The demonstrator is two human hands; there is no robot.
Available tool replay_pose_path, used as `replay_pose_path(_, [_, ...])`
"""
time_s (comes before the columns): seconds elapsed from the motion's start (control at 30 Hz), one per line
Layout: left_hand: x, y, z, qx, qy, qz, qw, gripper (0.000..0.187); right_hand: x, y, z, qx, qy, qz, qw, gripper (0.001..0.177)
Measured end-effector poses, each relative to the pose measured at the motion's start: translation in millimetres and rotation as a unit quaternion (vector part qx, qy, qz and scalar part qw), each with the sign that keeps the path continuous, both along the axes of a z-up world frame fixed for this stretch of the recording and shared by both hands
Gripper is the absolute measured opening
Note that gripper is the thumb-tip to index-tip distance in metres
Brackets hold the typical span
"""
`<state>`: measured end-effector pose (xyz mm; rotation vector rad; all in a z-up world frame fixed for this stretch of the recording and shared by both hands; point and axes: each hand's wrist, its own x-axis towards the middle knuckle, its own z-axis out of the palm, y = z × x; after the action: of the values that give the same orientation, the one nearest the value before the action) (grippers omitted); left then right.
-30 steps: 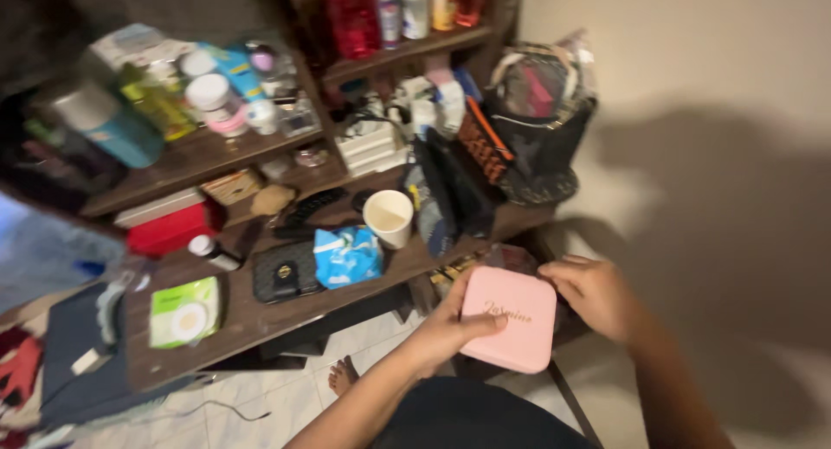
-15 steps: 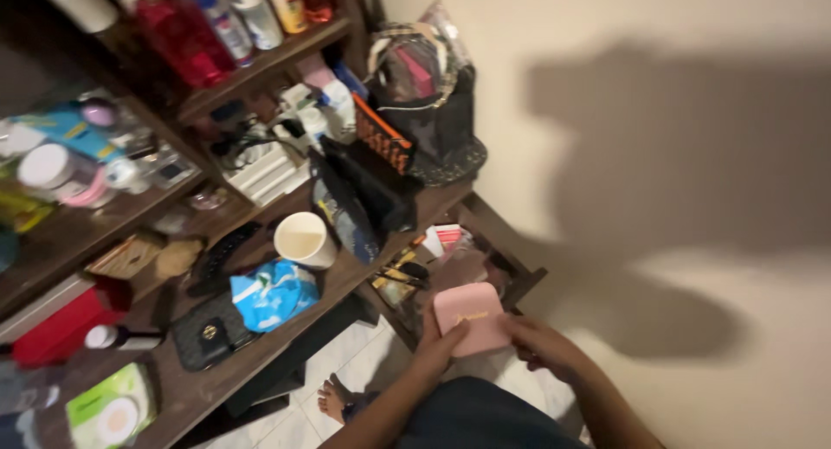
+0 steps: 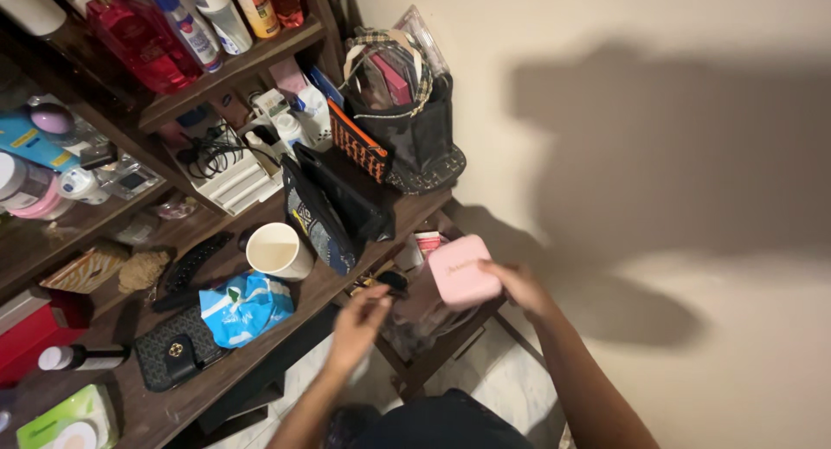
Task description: The person organizes items on a cluttered vanity table. They open a pink jewelry box, pick up and examine several gold-colored rings, and place them back into the box. They also handle a small black pouch, a white paper, and a small bottle, moving them around the surface.
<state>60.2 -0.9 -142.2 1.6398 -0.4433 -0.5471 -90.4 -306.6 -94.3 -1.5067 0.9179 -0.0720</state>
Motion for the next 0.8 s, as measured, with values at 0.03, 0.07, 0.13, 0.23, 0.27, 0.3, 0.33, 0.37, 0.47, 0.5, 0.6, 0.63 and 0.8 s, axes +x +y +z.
replay_pose_path(0.03, [6, 8, 10, -0.007, 0.0, 0.014, 1.0, 0.031, 16, -6, -3, -0.009, 0.012, 0.015, 1.0, 0.053])
replay_pose_path(0.07, [11, 16, 21, -0.014, 0.001, 0.028, 1.0, 0.03, 31, -12, -7, -0.018, 0.023, 0.029, 0.999, 0.058])
replay_pose_path(0.13, [22, 30, 42, 0.004, -0.015, 0.049, 0.999, 0.03, 62, -22, -16, -0.03, 0.08, 0.056, 0.995, 0.061])
replay_pose_path(0.23, [32, 48, 61, 0.0, -0.01, 0.085, 0.996, 0.031, 99, -24, -34, -0.098, 0.134, 0.105, 0.98, 0.061])
replay_pose_path(0.27, [34, 52, 64, -0.006, -0.003, 0.097, 0.995, 0.032, 108, -25, -39, -0.129, 0.146, 0.123, 0.973, 0.06])
replay_pose_path(0.3, [37, 56, 67, -0.016, 0.002, 0.104, 0.994, 0.031, 114, -26, -45, -0.203, 0.14, 0.151, 0.957, 0.058])
replay_pose_path(0.33, [40, 60, 69, -0.026, 0.007, 0.111, 0.993, 0.031, 117, -25, -51, -0.276, 0.133, 0.177, 0.935, 0.056])
replay_pose_path(0.37, [40, 62, 72, -0.035, 0.014, 0.117, 0.992, 0.031, 118, -23, -57, -0.346, 0.126, 0.2, 0.908, 0.054])
replay_pose_path(0.47, [44, 67, 85, -0.022, 0.012, 0.14, 0.99, 0.03, 128, -12, -79, -0.401, 0.071, 0.037, 0.912, 0.038])
replay_pose_path(0.5, [45, 68, 91, -0.019, -0.012, 0.141, 0.99, 0.029, 128, -14, -84, -0.312, 0.04, 0.016, 0.949, 0.036])
replay_pose_path(0.6, [51, 59, 109, -0.02, -0.062, 0.141, 0.988, 0.028, 114, -34, -99, 0.026, -0.082, -0.008, 0.996, 0.027])
replay_pose_path(0.63, [55, 53, 114, -0.03, -0.065, 0.137, 0.988, 0.028, 105, -47, -98, 0.173, -0.141, 0.01, 0.975, 0.023])
replay_pose_path(0.8, [67, 10, 132, -0.091, -0.036, 0.103, 0.99, 0.027, 71, -47, -15, 0.347, -0.265, 0.011, 0.9, 0.025])
